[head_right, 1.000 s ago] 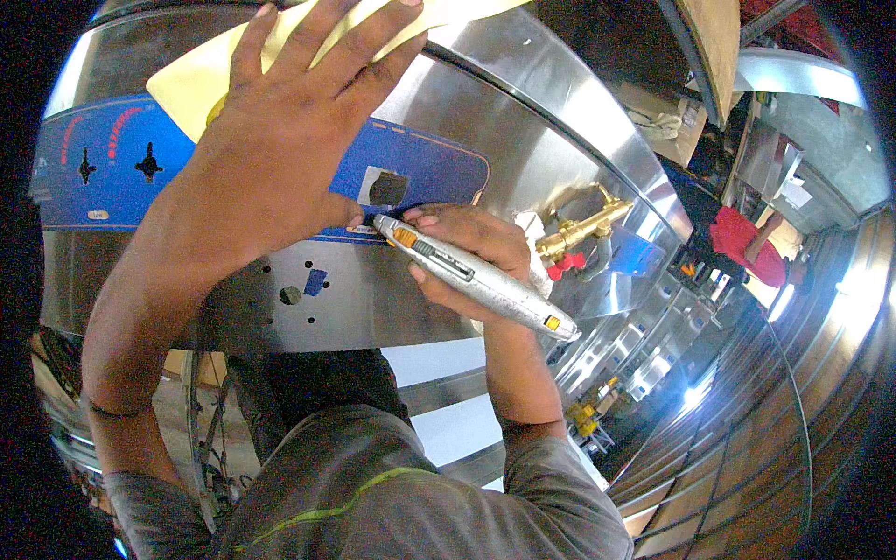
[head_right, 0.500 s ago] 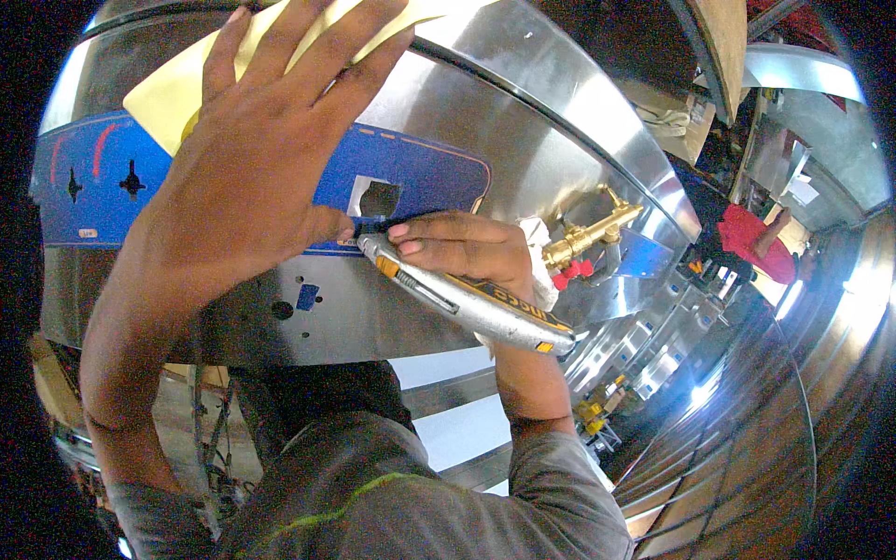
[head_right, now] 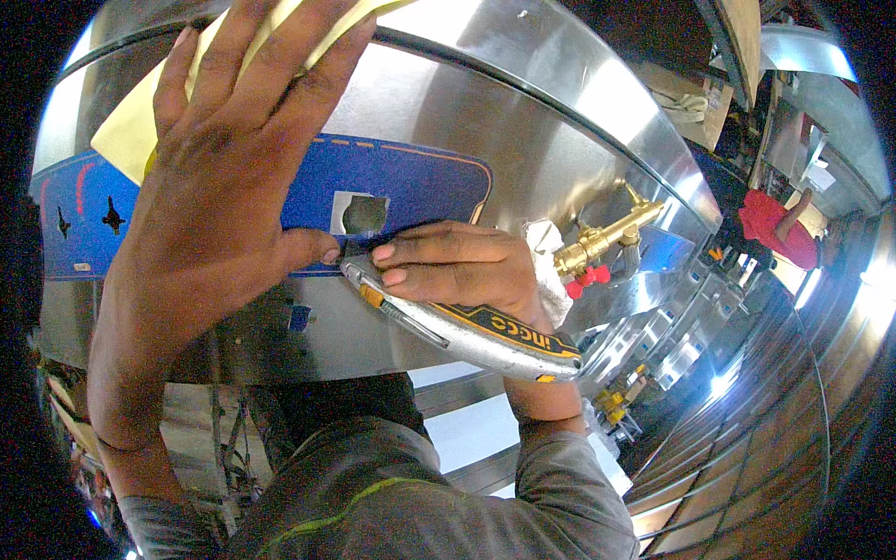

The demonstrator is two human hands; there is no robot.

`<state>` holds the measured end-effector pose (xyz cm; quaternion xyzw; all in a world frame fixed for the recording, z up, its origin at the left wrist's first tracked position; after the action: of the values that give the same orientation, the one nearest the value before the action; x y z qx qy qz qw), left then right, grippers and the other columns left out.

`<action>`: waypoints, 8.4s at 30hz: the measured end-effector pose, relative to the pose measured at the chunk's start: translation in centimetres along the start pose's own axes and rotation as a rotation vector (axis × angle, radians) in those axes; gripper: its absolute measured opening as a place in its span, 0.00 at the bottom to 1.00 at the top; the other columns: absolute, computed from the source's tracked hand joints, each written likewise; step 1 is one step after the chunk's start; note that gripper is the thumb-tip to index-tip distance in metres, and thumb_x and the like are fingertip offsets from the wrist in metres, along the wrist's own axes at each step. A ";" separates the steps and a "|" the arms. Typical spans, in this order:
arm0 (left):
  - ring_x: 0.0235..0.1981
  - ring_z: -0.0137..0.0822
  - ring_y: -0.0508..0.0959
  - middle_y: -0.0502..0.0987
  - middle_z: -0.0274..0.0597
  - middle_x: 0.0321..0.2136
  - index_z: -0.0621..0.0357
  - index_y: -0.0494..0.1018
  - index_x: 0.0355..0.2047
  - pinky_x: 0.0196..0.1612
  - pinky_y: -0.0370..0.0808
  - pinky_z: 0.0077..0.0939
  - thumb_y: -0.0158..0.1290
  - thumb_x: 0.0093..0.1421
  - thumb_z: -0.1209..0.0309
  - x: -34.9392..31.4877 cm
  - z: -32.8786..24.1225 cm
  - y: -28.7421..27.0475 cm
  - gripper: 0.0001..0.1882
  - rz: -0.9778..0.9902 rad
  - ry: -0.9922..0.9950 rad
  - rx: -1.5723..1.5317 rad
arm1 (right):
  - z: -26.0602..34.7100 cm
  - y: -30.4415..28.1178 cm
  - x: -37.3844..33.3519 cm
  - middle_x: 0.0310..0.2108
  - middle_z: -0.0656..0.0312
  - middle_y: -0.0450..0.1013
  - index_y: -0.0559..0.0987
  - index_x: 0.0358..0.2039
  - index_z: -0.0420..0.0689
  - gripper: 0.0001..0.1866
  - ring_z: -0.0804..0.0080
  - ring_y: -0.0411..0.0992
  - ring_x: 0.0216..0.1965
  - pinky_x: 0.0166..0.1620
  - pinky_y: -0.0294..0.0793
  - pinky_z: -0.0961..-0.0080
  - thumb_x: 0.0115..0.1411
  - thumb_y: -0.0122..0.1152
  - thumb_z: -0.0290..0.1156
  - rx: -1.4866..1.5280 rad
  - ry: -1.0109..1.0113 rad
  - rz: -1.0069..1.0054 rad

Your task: The person aligns a blue sticker on a stainless steel panel, trims excess material with a utility knife, and smooths the sticker onto the surface. They repeat the process on a second panel, using a yellow squeegee to press the sticker and remove bubbles.

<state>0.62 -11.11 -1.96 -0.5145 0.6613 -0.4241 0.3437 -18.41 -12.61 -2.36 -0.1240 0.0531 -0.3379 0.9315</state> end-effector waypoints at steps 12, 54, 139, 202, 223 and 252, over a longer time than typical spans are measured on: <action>0.73 0.55 0.49 0.53 0.46 0.72 0.55 0.60 0.68 0.69 0.49 0.65 0.62 0.45 0.66 0.1 -0.4 0.2 0.48 0.008 -0.035 -0.017 | -0.5 -0.5 0.2 0.37 0.43 0.82 0.86 0.35 0.42 0.13 0.52 0.83 0.39 0.44 0.83 0.64 0.54 0.72 0.37 0.046 0.104 0.015; 0.73 0.59 0.46 0.51 0.44 0.73 0.49 0.55 0.72 0.72 0.48 0.52 0.73 0.21 0.66 3.9 0.5 -0.1 0.70 0.177 -0.047 0.461 | -0.7 -1.5 1.0 0.47 0.46 0.79 0.84 0.45 0.37 0.17 0.50 0.80 0.47 0.51 0.79 0.61 0.58 0.63 0.31 0.147 0.096 0.298; 0.74 0.57 0.47 0.57 0.45 0.71 0.51 0.80 0.19 0.71 0.39 0.67 0.65 0.42 0.69 1.3 -2.3 2.6 0.05 0.097 0.091 0.284 | 0.3 -1.1 -1.5 0.37 0.53 0.76 0.78 0.36 0.41 0.21 0.59 0.77 0.36 0.39 0.78 0.67 0.46 0.80 0.34 -0.272 -0.113 -0.261; 0.73 0.59 0.47 0.57 0.49 0.71 0.49 0.80 0.22 0.71 0.32 0.65 0.62 0.49 0.63 0.3 -2.9 2.1 0.06 0.093 -0.022 -0.226 | 1.6 0.1 -0.5 0.30 0.57 0.77 0.84 0.30 0.44 0.20 0.62 0.77 0.27 0.26 0.77 0.69 0.44 0.78 0.45 -0.560 -0.083 -0.262; 0.51 0.45 0.78 0.80 0.42 0.45 0.57 0.80 0.32 0.58 0.67 0.45 0.63 0.53 0.72 2.1 -0.1 -0.9 0.06 -0.256 -0.036 -0.399 | -3.8 -2.8 -4.0 0.51 0.50 0.70 0.66 0.55 0.43 0.34 0.58 0.75 0.50 0.47 0.82 0.61 0.52 0.76 0.36 0.361 0.380 -0.540; 0.44 0.47 0.80 0.81 0.45 0.36 0.56 0.80 0.30 0.51 0.72 0.40 0.63 0.53 0.70 2.0 1.3 -1.1 0.06 -0.309 -0.067 -0.357 | -0.9 -0.7 -1.2 0.39 0.45 0.79 0.72 0.40 0.41 0.22 0.58 0.82 0.40 0.40 0.81 0.68 0.49 0.77 0.30 -0.168 -0.120 -0.254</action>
<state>1.74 -13.42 -1.55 -0.6761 0.6274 -0.3305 0.2002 -19.91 -12.53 -3.00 -0.2270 0.0094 -0.4392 0.8692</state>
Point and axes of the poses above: each hand's wrist, its own x-axis towards the middle knuckle, its own y-axis out of the palm, z = x × y, the point moved 6 cm from there along x, towards the middle knuckle
